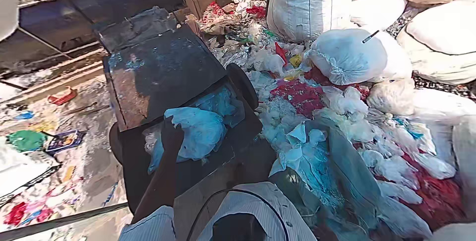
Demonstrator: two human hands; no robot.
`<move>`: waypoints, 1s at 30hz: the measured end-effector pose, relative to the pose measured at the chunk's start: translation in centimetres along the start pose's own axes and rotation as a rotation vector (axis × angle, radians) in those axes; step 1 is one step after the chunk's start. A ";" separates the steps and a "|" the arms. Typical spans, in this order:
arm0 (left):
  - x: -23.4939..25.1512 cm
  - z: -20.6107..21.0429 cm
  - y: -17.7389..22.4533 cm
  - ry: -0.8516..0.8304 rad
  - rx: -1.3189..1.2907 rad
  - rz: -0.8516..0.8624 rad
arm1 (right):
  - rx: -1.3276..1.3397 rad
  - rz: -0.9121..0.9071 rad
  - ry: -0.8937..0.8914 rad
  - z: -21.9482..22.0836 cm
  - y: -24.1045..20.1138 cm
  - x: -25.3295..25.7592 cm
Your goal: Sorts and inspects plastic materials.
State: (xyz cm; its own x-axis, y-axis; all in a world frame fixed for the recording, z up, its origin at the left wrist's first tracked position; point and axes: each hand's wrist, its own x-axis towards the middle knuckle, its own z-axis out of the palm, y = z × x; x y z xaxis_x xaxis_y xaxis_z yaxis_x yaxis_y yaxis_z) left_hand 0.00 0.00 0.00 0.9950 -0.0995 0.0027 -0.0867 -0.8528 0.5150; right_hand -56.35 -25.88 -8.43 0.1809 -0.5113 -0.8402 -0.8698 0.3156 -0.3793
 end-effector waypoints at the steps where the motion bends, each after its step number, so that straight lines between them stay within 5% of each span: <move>1: -0.9 0.5 1.9 0.019 -0.040 0.095 | 0.084 0.083 -0.016 -0.6 1.8 0.6; 7: -7.1 3.9 11.9 -0.061 -0.151 0.458 | 0.547 0.205 0.137 -1.2 15.5 3.0; 13: -11.8 7.5 19.3 -0.194 -0.205 0.646 | 0.714 0.373 0.179 0.9 20.7 1.1; 19: -15.0 12.4 23.8 -0.371 -0.196 0.745 | 0.764 0.426 0.174 3.0 20.0 -0.8; 23: -16.1 15.9 24.8 -0.569 -0.287 0.770 | 0.728 0.433 0.115 1.0 15.9 -2.7; 26: -16.7 17.8 25.8 -0.671 -0.274 0.746 | 0.748 0.433 0.160 1.1 17.1 0.3; 28: -17.6 17.7 27.7 -0.726 -0.228 0.695 | 0.770 0.437 0.175 0.1 17.1 1.9; 30: -20.3 14.0 33.1 -0.880 -0.077 0.441 | 0.759 0.446 0.189 -1.4 15.9 3.1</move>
State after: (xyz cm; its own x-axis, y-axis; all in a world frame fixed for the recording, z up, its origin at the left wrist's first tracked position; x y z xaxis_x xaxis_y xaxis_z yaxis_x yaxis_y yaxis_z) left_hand -23.73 -33.40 4.97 0.4800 -0.7730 -0.4149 -0.4067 -0.6151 0.6755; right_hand -70.30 -23.60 -16.52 -0.2382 -0.3168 -0.9181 -0.2919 0.9249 -0.2435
